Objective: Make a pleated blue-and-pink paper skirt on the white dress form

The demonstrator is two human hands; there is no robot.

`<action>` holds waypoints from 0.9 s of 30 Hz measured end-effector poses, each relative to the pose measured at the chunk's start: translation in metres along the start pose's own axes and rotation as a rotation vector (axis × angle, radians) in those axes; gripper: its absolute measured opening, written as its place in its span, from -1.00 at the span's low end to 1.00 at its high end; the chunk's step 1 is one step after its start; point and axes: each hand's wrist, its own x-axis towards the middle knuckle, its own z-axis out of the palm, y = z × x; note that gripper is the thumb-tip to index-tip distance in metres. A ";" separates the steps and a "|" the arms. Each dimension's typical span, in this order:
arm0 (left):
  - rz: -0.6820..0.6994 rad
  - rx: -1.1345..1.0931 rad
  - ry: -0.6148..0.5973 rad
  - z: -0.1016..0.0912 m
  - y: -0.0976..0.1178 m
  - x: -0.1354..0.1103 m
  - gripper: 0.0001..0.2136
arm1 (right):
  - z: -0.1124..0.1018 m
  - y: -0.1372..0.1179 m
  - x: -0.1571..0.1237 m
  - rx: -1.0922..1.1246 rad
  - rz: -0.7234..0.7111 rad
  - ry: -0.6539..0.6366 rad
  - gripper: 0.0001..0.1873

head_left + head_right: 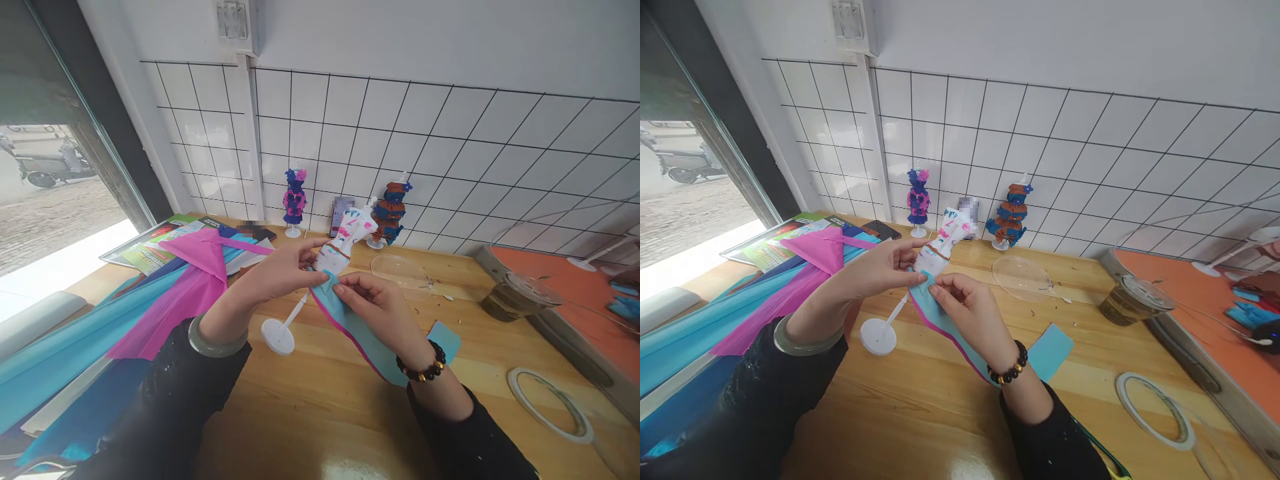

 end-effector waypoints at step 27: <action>0.069 -0.052 -0.043 0.009 -0.005 0.001 -0.42 | -0.003 -0.002 0.001 0.107 0.073 0.150 -0.63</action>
